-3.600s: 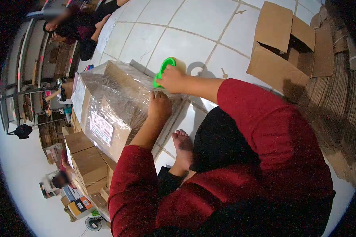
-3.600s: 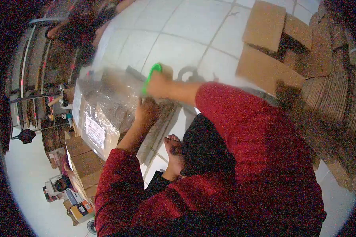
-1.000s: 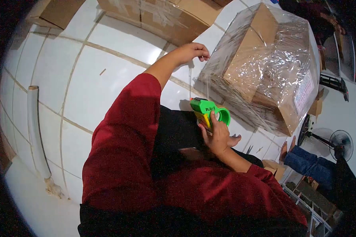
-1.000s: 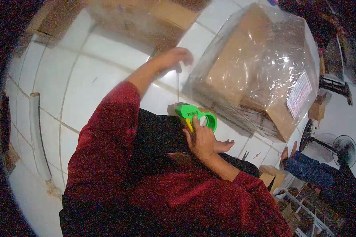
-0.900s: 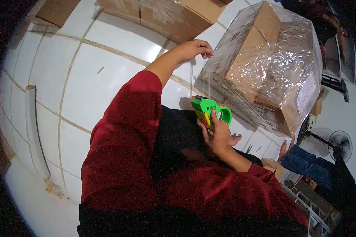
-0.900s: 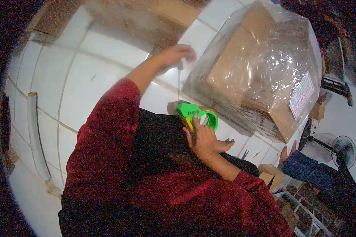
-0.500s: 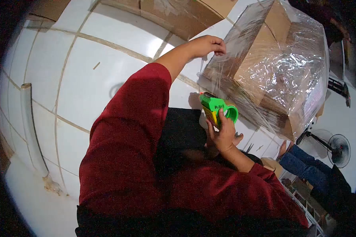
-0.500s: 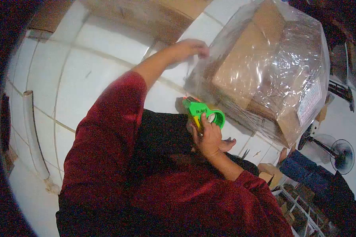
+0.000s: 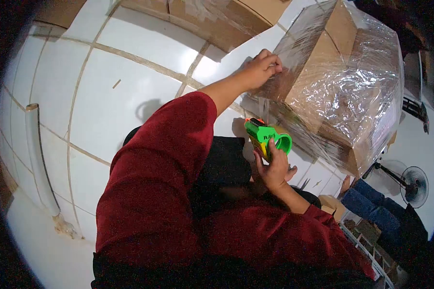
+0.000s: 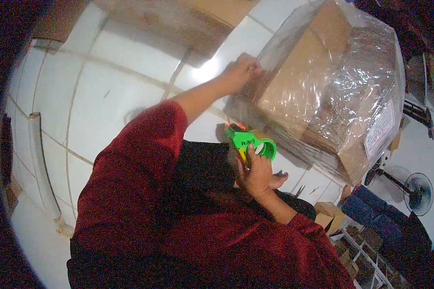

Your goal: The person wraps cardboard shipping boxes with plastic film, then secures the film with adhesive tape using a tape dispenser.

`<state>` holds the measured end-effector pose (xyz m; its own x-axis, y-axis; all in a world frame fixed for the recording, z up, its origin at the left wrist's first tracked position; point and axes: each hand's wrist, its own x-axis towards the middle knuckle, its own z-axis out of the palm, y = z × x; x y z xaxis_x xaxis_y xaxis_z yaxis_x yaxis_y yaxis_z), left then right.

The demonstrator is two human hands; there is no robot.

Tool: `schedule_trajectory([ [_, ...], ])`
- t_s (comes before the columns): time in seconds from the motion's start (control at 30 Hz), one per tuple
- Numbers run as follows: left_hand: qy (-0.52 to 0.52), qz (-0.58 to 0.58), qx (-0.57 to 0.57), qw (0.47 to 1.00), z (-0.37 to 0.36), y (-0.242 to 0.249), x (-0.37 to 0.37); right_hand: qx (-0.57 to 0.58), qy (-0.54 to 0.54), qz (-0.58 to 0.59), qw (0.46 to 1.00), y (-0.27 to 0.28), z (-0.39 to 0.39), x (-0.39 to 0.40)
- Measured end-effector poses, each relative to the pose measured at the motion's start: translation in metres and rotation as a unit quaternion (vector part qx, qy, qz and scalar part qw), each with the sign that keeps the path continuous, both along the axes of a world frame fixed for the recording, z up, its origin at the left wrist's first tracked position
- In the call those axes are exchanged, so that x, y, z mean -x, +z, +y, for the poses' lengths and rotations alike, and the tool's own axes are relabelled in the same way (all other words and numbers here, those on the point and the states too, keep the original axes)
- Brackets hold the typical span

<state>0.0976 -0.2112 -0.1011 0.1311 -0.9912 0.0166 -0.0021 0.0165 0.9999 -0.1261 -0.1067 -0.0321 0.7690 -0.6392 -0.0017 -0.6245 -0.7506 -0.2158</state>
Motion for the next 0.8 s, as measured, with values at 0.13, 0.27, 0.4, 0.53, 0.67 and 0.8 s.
schedule_trajectory([
  [0.13,0.131,-0.098,-0.068,0.984,-0.009,-0.019,0.023,0.000,-0.004,-0.006,1.000,-0.002,0.001,0.000],
  [0.27,0.087,-0.174,-0.062,0.979,-0.021,-0.034,0.023,-0.013,-0.020,-0.016,1.000,-0.001,0.002,-0.002],
  [0.4,0.199,-0.254,-0.022,0.946,-0.022,-0.016,0.003,-0.013,-0.030,-0.010,0.999,0.007,0.000,-0.005],
  [0.53,0.087,0.123,-0.080,0.985,0.018,0.034,0.009,-0.019,-0.042,-0.007,0.999,0.009,-0.006,0.003],
  [0.67,0.041,0.149,-0.017,0.988,0.026,0.037,0.038,-0.013,-0.048,-0.048,0.998,0.009,-0.013,0.016],
  [0.8,0.070,0.207,-0.124,0.968,0.033,0.056,0.029,-0.013,-0.071,0.004,0.997,0.010,-0.019,0.063],
])
